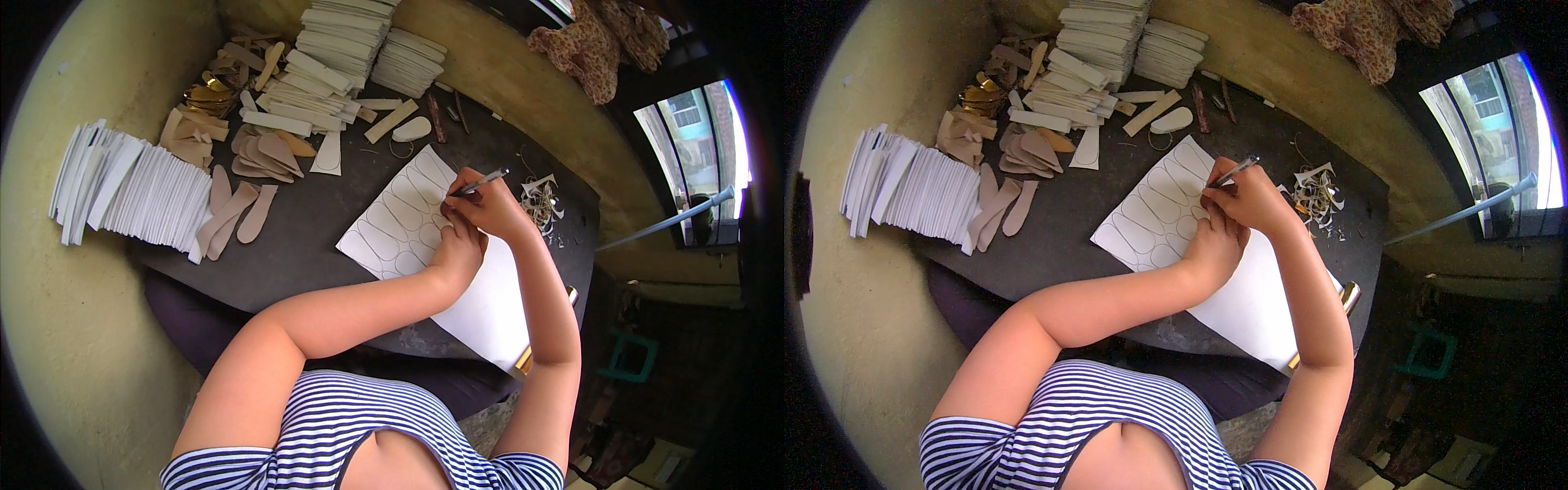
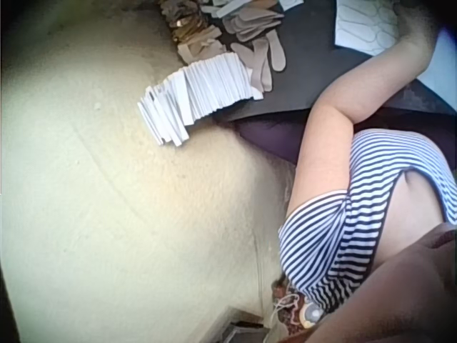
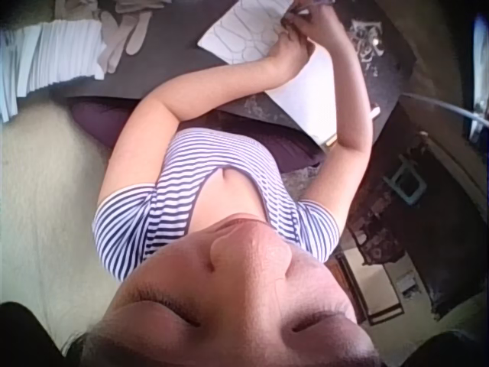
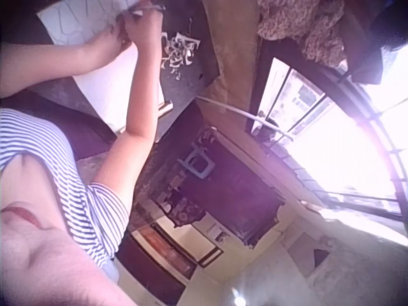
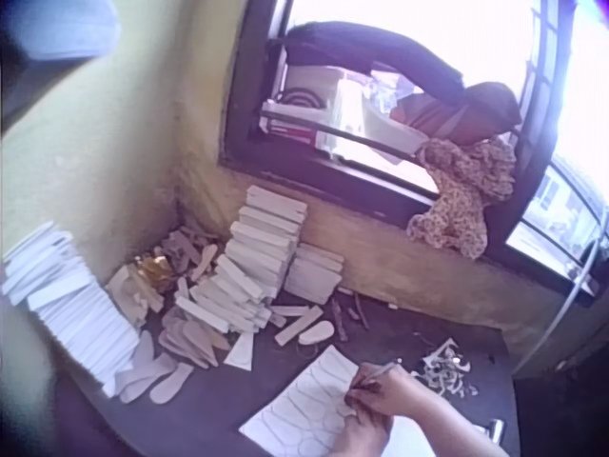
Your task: The person uses a pen to trace the outline of a small pink object onto a white sheet of paper. They repeatedly reposition the object and trace its shape multiple times to create a pattern of identical outlines.
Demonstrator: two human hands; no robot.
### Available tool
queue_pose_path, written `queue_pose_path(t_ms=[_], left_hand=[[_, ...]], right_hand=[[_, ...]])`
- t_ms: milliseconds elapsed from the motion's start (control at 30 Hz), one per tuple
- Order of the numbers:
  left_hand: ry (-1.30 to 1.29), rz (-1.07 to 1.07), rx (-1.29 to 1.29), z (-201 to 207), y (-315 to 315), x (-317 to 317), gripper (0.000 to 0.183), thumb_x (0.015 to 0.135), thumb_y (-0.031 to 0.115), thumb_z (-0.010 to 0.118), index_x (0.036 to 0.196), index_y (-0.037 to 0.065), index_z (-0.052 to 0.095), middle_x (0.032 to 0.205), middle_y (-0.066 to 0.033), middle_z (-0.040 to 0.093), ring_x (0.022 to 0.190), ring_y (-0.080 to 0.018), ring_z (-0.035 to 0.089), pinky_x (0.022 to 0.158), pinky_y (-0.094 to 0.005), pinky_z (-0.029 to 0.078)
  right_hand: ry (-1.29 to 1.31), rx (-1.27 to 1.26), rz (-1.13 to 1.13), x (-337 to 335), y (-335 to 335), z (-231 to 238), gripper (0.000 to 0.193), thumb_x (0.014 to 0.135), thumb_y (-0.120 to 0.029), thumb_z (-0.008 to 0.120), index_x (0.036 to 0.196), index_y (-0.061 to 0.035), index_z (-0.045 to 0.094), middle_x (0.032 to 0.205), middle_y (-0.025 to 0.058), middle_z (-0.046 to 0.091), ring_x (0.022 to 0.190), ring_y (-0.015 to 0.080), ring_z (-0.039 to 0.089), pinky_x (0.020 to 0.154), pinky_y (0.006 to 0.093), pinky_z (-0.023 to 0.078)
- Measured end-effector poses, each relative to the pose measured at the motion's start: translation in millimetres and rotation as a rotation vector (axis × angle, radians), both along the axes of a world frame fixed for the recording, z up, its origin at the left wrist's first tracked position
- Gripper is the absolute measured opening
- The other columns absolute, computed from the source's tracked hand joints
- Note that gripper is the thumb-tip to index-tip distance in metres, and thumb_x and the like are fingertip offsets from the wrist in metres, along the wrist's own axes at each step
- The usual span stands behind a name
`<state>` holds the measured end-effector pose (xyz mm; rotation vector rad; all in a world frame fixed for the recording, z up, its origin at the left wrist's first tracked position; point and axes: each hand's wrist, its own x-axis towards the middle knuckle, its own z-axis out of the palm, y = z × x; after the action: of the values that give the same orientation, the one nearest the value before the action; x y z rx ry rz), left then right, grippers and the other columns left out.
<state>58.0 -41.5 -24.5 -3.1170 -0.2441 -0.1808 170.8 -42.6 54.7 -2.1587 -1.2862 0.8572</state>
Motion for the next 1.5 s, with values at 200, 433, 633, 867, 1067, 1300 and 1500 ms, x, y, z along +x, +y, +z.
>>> queue_pose_path(t_ms=[200, 433, 633, 867, 1067, 1300, 1500], left_hand=[[-0.070, 0.055, 0.039, -2.0, -1.9, 0.2, 0.053, 0.083, 0.015, 0.054, 0.128, -0.011, 0.042, 0.118, -0.0363, 0.048, 0.106, -0.0502, 0.052, 0.069, -0.0381, 0.049], [-0.041, 0.041, 0.037, -4.2, -2.8, -0.2, 0.052, 0.083, 0.016, 0.054, 0.127, -0.011, 0.045, 0.120, -0.0357, 0.048, 0.108, -0.0504, 0.051, 0.073, -0.0374, 0.049], [0.037, 0.043, 0.074, 4.0, -0.9, -0.4, 0.053, 0.083, 0.018, 0.054, 0.127, -0.011, 0.046, 0.122, -0.0350, 0.047, 0.112, -0.0508, 0.049, 0.075, -0.0361, 0.049], [0.064, 0.033, 0.087, 7.6, 0.7, -2.1, 0.052, 0.084, 0.019, 0.054, 0.127, -0.009, 0.048, 0.124, -0.0358, 0.047, 0.114, -0.0511, 0.048, 0.074, -0.0333, 0.048], [0.077, 0.038, 0.075, 6.7, -0.8, -0.3, 0.051, 0.084, 0.019, 0.053, 0.127, -0.009, 0.048, 0.123, -0.0350, 0.048, 0.114, -0.0501, 0.048, 0.075, -0.0344, 0.048], [0.042, 0.056, 0.076, 1.9, -2.0, 0.6, 0.054, 0.084, 0.020, 0.054, 0.128, -0.010, 0.046, 0.125, -0.0343, 0.046, 0.111, -0.0494, 0.050, 0.074, -0.0351, 0.048], [0.024, 0.031, 0.096, -1.2, -0.5, 0.1, 0.055, 0.083, 0.021, 0.055, 0.128, -0.009, 0.047, 0.123, -0.0354, 0.047, 0.109, -0.0501, 0.051, 0.071, -0.0336, 0.049]], right_hand=[[-0.065, -0.028, 0.093, -1.4, 1.0, 4.3, 0.012, 0.082, -0.006, 0.066, 0.090, -0.0010, 0.059, 0.078, 0.0065, 0.065, 0.073, 0.0127, 0.063, 0.065, 0.0280, 0.051], [-0.062, 0.024, 0.061, -1.7, -0.5, -0.3, 0.011, 0.082, -0.005, 0.066, 0.088, -0.0003, 0.058, 0.077, 0.0077, 0.065, 0.072, 0.0136, 0.064, 0.064, 0.0284, 0.051], [-0.047, 0.040, 0.035, 1.6, -1.6, -3.7, 0.011, 0.082, -0.005, 0.065, 0.087, 0.0006, 0.057, 0.079, 0.0087, 0.065, 0.070, 0.0119, 0.063, 0.062, 0.0278, 0.051], [-0.093, 0.048, 0.029, 3.1, 0.3, -3.8, 0.010, 0.083, -0.002, 0.063, 0.088, 0.0009, 0.056, 0.075, 0.0066, 0.065, 0.071, 0.0118, 0.064, 0.061, 0.0266, 0.050], [-0.033, 0.031, -0.002, 2.6, -0.2, -4.2, 0.011, 0.082, -0.002, 0.065, 0.088, 0.0001, 0.057, 0.077, 0.0070, 0.065, 0.071, 0.0122, 0.064, 0.061, 0.0265, 0.050], [-0.110, 0.034, 0.104, 0.2, 1.0, -1.3, 0.011, 0.082, -0.007, 0.066, 0.088, -0.0008, 0.058, 0.077, 0.0082, 0.065, 0.069, 0.0142, 0.064, 0.063, 0.0285, 0.050], [-0.101, 0.018, 0.011, -0.6, 0.9, -2.2, 0.012, 0.082, -0.007, 0.066, 0.087, -0.0004, 0.057, 0.074, 0.0078, 0.066, 0.068, 0.0131, 0.063, 0.061, 0.0276, 0.049]])
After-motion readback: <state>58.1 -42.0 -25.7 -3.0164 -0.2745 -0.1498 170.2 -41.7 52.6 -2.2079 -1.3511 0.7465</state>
